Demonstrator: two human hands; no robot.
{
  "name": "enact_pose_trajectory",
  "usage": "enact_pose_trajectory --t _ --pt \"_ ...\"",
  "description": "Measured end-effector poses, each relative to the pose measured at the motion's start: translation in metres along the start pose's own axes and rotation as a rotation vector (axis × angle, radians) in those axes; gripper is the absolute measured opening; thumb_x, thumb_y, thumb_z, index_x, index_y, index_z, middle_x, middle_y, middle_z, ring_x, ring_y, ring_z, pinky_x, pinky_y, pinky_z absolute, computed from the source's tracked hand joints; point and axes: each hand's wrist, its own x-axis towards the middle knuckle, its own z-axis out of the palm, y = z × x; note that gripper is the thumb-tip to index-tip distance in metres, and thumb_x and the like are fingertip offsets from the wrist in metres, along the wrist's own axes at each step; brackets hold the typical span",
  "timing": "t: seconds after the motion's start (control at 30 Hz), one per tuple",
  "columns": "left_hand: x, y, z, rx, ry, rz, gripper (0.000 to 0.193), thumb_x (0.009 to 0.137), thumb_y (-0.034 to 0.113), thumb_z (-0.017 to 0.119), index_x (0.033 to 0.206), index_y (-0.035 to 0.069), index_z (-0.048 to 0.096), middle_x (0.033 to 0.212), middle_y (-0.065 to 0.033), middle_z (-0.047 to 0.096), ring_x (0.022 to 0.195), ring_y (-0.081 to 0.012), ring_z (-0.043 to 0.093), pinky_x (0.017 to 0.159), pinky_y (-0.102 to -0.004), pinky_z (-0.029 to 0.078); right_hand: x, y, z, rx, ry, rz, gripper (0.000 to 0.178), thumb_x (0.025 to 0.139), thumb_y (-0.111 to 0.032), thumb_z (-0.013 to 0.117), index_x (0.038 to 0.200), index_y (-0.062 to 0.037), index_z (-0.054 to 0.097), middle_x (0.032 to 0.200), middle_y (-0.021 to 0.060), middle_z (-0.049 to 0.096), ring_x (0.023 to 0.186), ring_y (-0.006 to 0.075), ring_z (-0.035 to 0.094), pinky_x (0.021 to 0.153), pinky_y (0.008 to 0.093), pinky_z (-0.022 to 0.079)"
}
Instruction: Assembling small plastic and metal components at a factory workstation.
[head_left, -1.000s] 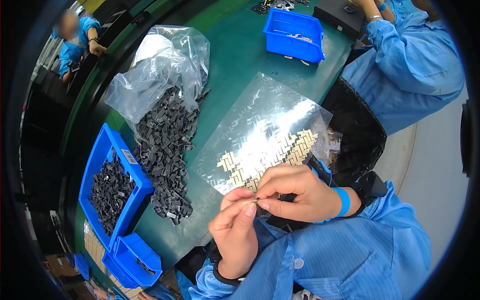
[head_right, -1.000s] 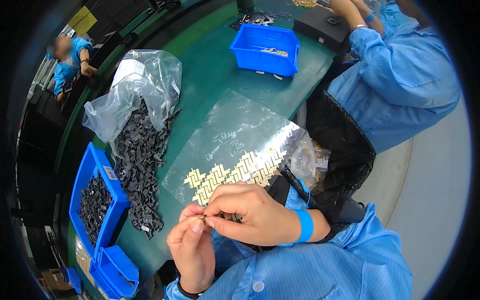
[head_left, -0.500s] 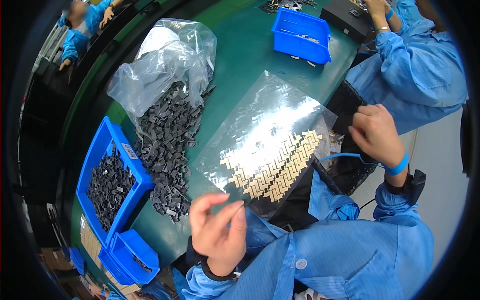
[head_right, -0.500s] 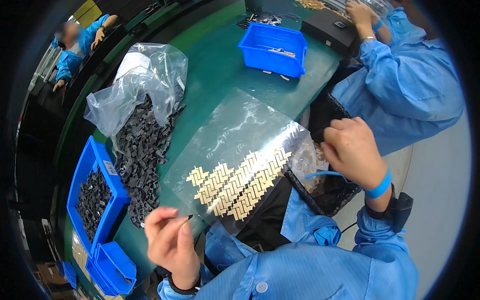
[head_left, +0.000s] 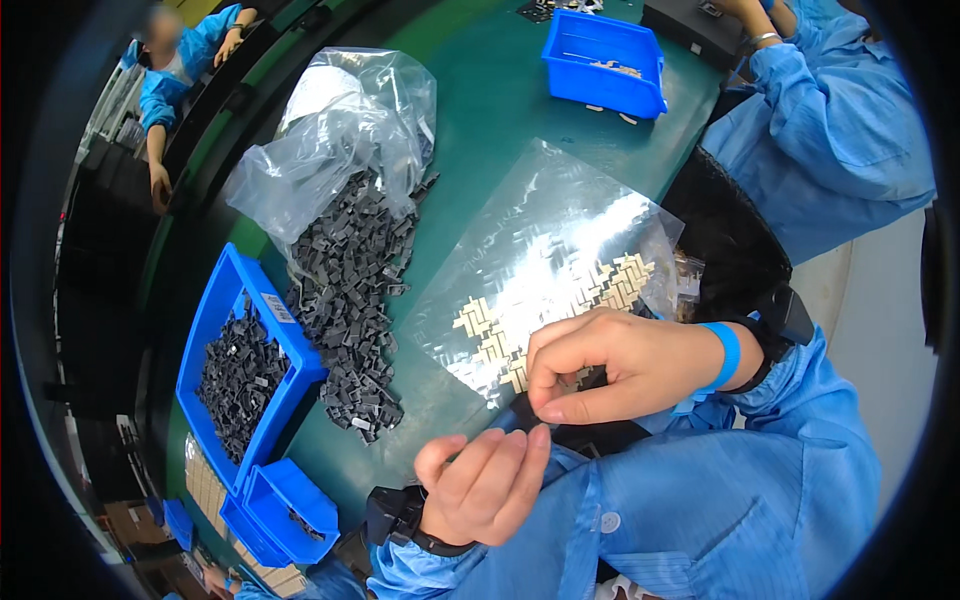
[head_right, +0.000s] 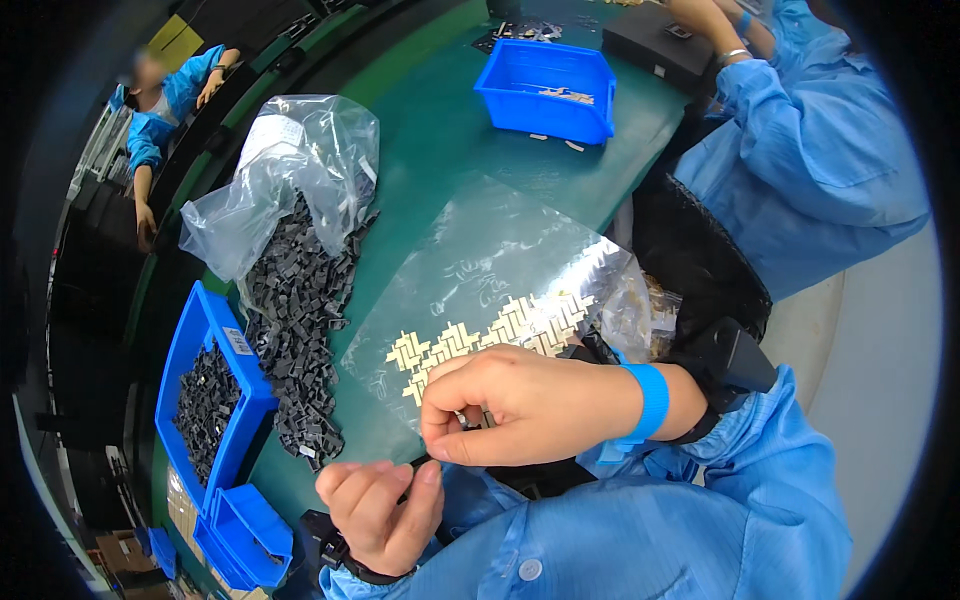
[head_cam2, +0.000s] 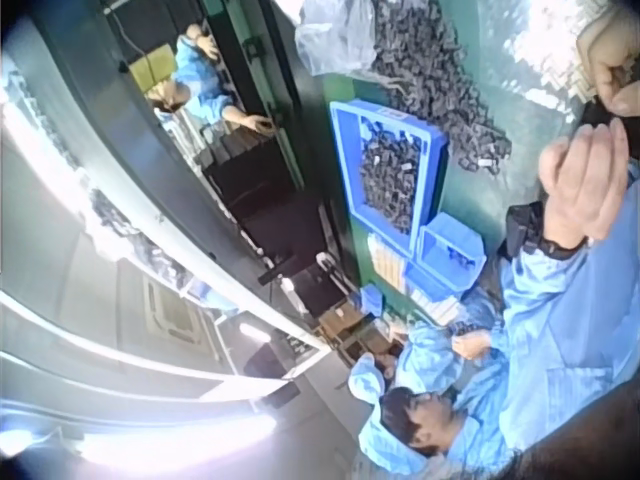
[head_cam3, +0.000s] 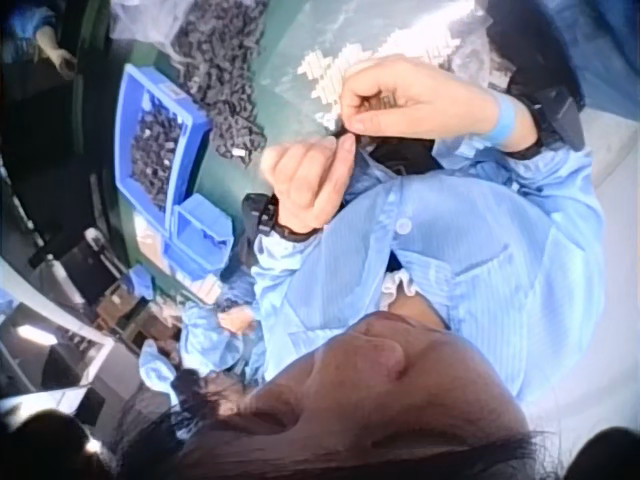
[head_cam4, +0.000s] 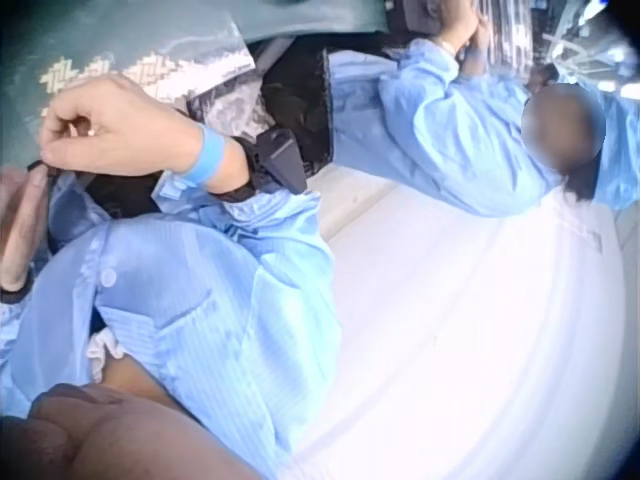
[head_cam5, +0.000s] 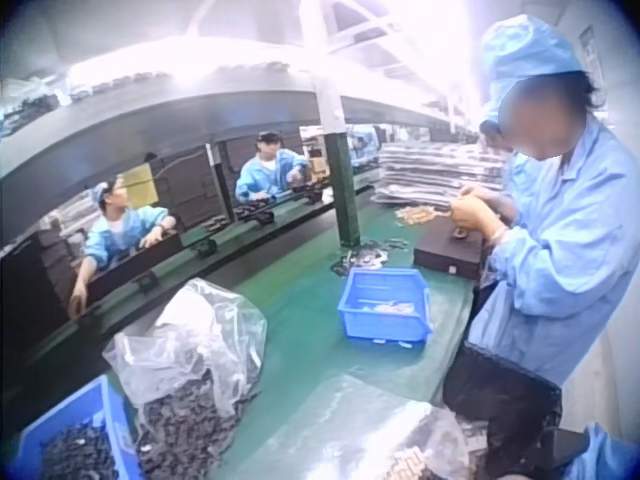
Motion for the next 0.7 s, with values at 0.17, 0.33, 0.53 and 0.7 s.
enact_pose_trajectory --t 0.17,0.33,0.53,0.7 --pt "0.002 -0.001 0.004 -0.061 -0.061 -0.084 0.035 0.06 0.005 0.073 0.093 0.012 0.064 0.093 -0.005 0.054 0.077 -0.02 0.052 0.064 -0.0347 0.039 0.001 0.001 0.004 -0.084 0.035 0.015 0.006 0.082 -0.005 0.058 0.081 0.0002 0.056 0.081 0.007 0.055 0.073 0.0153 0.055 0.064 0.0264 0.045" --pt "0.002 -0.029 0.014 -0.018 0.008 -0.388 0.035 0.062 0.012 0.077 0.092 0.002 0.062 0.087 -0.0111 0.054 0.079 -0.0273 0.053 0.068 -0.0354 0.042 0.0 0.009 0.001 -0.202 0.316 -0.016 0.006 0.083 -0.005 0.057 0.08 0.0001 0.054 0.079 0.0071 0.053 0.071 0.0158 0.052 0.063 0.0272 0.043" --pt "-0.02 -0.078 0.029 0.398 -0.141 -0.698 0.02 0.066 0.013 0.073 0.082 0.003 0.064 0.083 -0.0074 0.054 0.078 -0.0242 0.051 0.067 -0.0361 0.038 -0.002 0.013 0.0 -0.189 0.477 -0.015 0.009 0.084 -0.007 0.057 0.08 0.0008 0.054 0.08 0.0069 0.053 0.074 0.0157 0.051 0.067 0.0269 0.041" --pt "-0.021 -0.081 0.038 0.424 -0.176 -0.727 0.015 0.068 0.012 0.07 0.079 0.003 0.064 0.079 -0.0067 0.054 0.078 -0.0238 0.052 0.068 -0.0345 0.037 -0.003 0.017 0.001 -0.205 0.491 -0.058 0.01 0.083 -0.008 0.057 0.082 0.0024 0.056 0.078 0.008 0.052 0.068 0.0142 0.052 0.061 0.0267 0.042"
